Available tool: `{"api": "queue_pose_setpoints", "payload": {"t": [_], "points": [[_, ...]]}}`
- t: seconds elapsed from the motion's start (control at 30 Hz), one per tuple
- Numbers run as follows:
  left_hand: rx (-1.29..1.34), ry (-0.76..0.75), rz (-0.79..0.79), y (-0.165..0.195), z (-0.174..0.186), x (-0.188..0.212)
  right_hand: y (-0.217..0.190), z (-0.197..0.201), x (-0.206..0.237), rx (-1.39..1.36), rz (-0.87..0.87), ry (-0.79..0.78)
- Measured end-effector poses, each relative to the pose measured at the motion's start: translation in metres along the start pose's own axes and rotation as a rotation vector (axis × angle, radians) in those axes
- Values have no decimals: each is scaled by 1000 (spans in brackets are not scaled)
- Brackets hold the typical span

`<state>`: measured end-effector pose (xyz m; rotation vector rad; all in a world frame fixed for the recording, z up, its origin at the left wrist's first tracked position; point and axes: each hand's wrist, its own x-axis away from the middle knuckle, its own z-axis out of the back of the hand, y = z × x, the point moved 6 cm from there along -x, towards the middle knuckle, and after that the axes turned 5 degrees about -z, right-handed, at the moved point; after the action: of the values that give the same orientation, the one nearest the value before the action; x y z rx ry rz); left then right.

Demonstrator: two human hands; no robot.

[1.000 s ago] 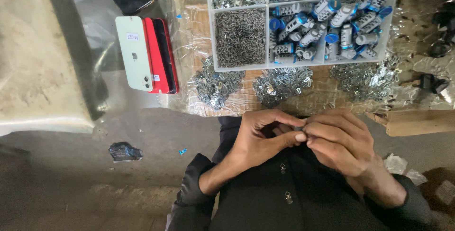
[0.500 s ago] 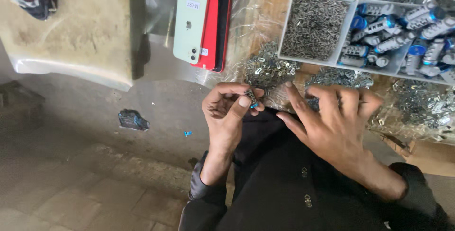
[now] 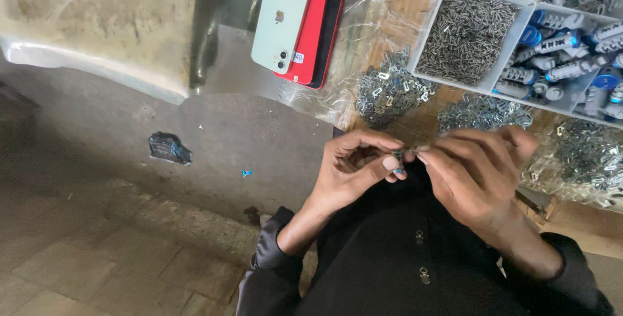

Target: The person repeatedly assembles small padlocks by inserting a metal shackle into a cylindrical lock body and rotating it to secure the shackle. The person handles each lock one at a time, picks up a shackle, inserts it into the lock body, and rotates it until it clicks into place. The assembled locks are placed back on the table.

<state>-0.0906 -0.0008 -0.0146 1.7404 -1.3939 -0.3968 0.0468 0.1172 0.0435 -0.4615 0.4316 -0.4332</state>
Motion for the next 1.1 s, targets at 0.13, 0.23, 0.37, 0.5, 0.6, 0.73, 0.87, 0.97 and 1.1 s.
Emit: {"api": "queue_pose_setpoints", "payload": {"t": [0.13, 0.23, 0.37, 0.5, 0.6, 0.73, 0.87, 0.97, 1.1], "points": [[28, -30, 29, -3, -3, 0, -6, 8, -16, -301, -9, 40], [48, -57, 54, -6, -7, -1, -9, 9, -20, -416, 11, 76], [26, -70, 46, -3, -11, -5, -18, 11, -13, -184, 175, 78], [-98, -292, 114, 8, -12, -7, 1, 3, -8, -266, 30, -234], [-296, -368, 68, 17, -6, -6, 13, 2, 3, -142, -97, -296], [-119, -67, 7, 17, 7, -6, 0, -11, 15, 101, 6, -156], [-81, 45, -16, 16, 15, -8, -7, -18, 18, 221, 101, -134], [-78, 35, -16, 15, 13, -8, -10, -11, 9, 191, 145, -89], [-20, -17, 31, 10, 2, -7, -10, 6, -8, -154, 93, -21]]}}
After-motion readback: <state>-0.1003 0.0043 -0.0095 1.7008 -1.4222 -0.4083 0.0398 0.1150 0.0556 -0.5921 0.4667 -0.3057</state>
